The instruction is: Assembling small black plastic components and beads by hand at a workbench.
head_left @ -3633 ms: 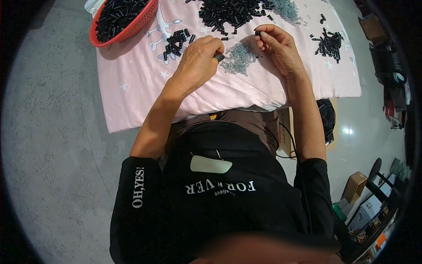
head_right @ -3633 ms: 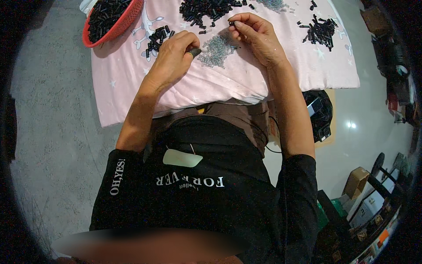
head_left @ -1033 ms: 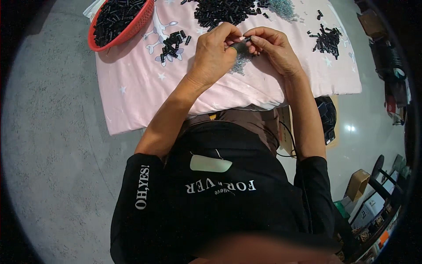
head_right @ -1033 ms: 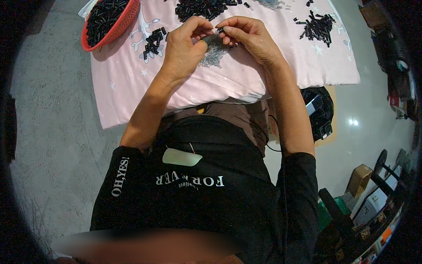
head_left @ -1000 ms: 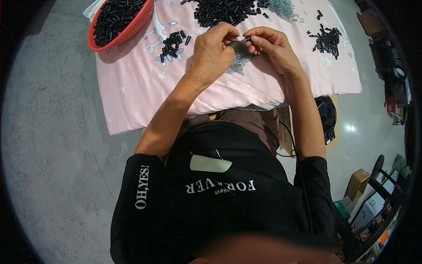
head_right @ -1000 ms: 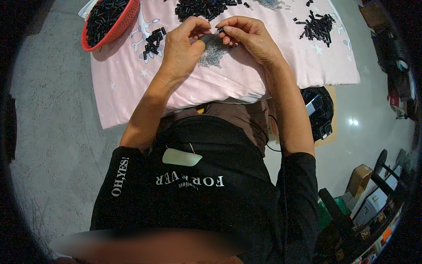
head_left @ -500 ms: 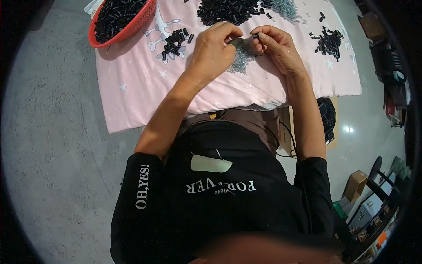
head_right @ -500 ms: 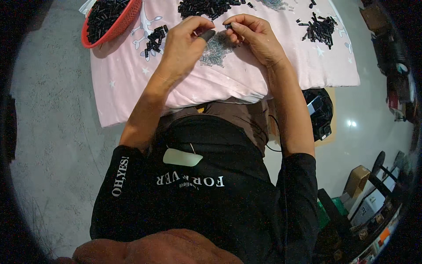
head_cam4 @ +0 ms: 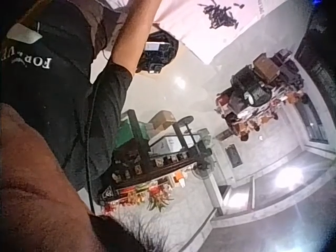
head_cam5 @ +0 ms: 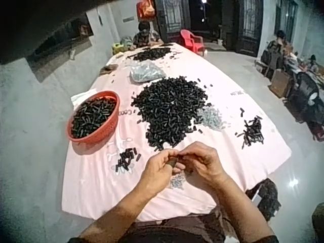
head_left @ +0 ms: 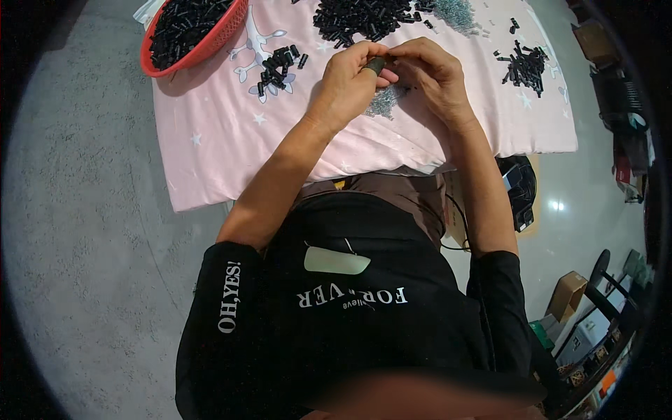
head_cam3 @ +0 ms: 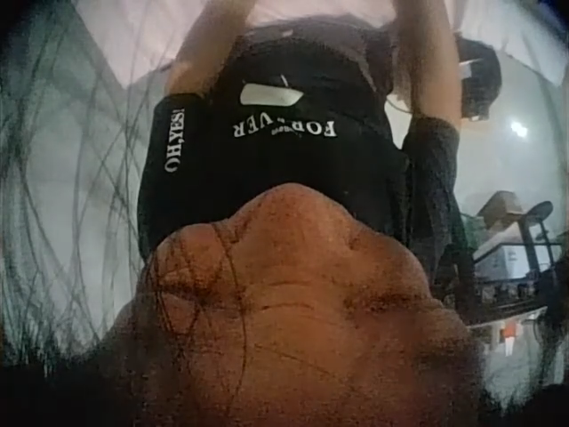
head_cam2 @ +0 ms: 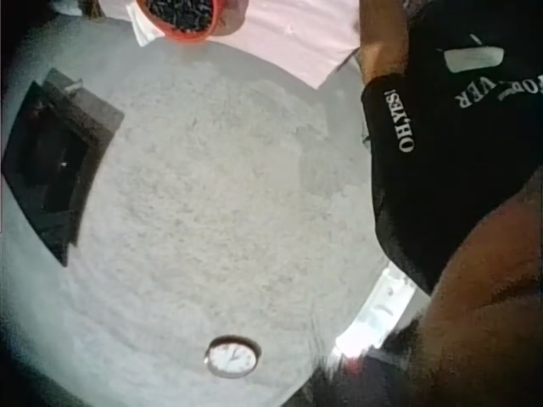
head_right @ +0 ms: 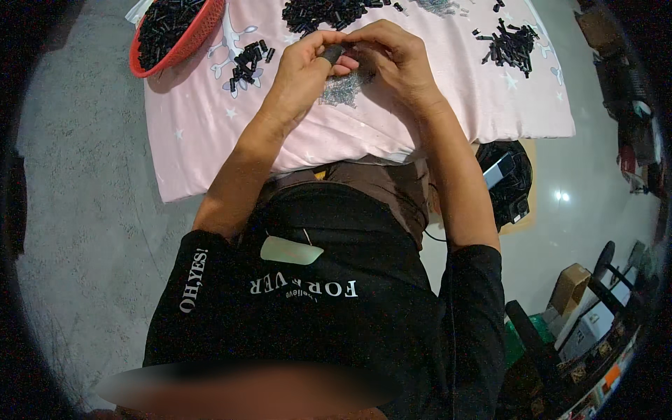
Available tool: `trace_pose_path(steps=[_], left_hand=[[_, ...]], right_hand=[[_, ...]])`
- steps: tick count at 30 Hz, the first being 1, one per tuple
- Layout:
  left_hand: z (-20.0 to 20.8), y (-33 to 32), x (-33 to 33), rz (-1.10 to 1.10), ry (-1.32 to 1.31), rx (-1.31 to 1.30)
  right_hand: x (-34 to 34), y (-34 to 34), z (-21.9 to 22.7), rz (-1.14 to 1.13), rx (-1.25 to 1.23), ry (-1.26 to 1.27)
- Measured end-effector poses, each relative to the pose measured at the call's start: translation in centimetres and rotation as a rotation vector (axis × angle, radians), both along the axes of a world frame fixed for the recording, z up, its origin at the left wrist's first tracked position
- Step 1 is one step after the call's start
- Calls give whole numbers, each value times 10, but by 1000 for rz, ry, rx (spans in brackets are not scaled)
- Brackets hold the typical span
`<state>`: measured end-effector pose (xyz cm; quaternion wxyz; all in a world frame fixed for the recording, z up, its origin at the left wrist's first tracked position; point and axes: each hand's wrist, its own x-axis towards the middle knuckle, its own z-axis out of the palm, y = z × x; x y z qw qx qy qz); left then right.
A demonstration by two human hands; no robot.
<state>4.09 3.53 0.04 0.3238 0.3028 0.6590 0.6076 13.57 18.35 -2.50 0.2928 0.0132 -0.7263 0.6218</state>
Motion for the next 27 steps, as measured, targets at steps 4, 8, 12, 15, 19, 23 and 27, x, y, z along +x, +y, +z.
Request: trace_pose_path(steps=[4,8,12,15,19,23,27], left_hand=[[4,1,3,28,-60,78],[7,-3,3,26,-54,81],[5,-6,5,74,142,70],[0,-7,4,117,416,50],[1,-6,5,142,691,31],[2,-2,6,159,783,37],[5,0,8,166,836,34]], right_hand=[[0,4,-4,-10,61,-42],[4,3,-4,75,-417,-179],[4,11,-5,160,-471,-181],[6,14,-4,227,-456,-200],[6,10,1,226,-420,-234],[6,9,2,217,-382,-257],[6,8,2,169,-371,-299]])
